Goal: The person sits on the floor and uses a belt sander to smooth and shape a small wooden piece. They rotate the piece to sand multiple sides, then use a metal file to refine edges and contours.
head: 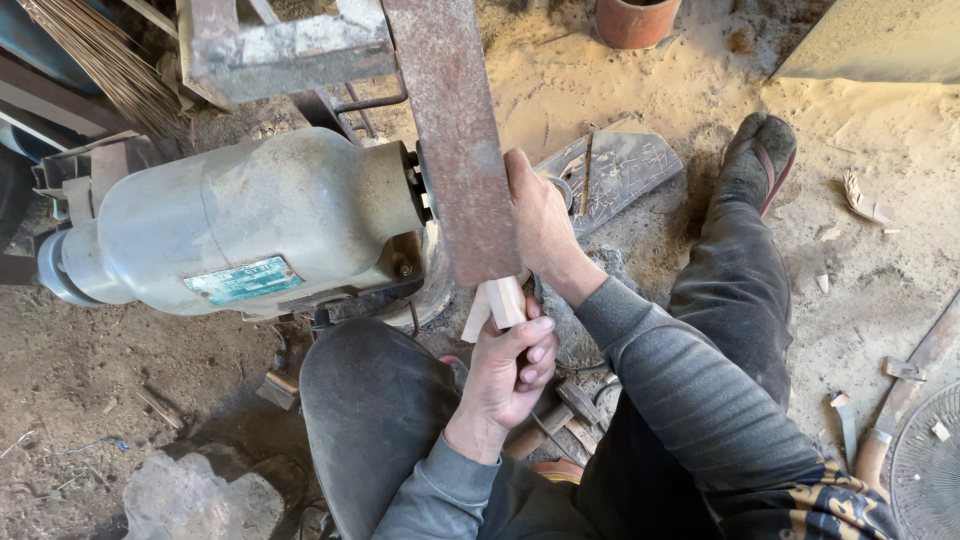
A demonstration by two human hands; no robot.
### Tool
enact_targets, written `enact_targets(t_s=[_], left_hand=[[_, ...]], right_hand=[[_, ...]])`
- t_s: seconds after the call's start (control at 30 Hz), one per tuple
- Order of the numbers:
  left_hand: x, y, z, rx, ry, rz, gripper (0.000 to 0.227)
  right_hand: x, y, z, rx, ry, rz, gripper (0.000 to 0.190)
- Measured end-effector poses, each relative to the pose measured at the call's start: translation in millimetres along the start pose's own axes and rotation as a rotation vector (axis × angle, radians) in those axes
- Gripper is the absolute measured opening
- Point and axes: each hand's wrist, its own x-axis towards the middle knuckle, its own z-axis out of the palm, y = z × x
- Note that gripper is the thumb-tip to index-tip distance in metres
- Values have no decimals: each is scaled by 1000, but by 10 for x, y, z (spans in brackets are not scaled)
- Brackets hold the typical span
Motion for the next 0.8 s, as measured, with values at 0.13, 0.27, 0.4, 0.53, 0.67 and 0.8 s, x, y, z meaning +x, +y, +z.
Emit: enact_targets(t_s=[0.13,0.27,0.4,0.53,0.67,0.8], left_hand=[[26,-10,8,-18,-18,-4,20],[15,-24,29,15,-15,-59,19],[129,6,-43,-9,98,-49,19],[368,-260,-335,140,222,-161,19],[608,-836,-610,624,219,-212,19],[894,-1108,-1110,897,348,-77,21]], right_hand=[[40,119,48,36,-30,35,34],[-64,323,119,166,29,15,23],[-119,442,141,184,2,-29,29],[-252,560,9,5,107,254,25],[-314,594,-480,-62,140,217,19],[-454,531,-742,-93,137,115,16]])
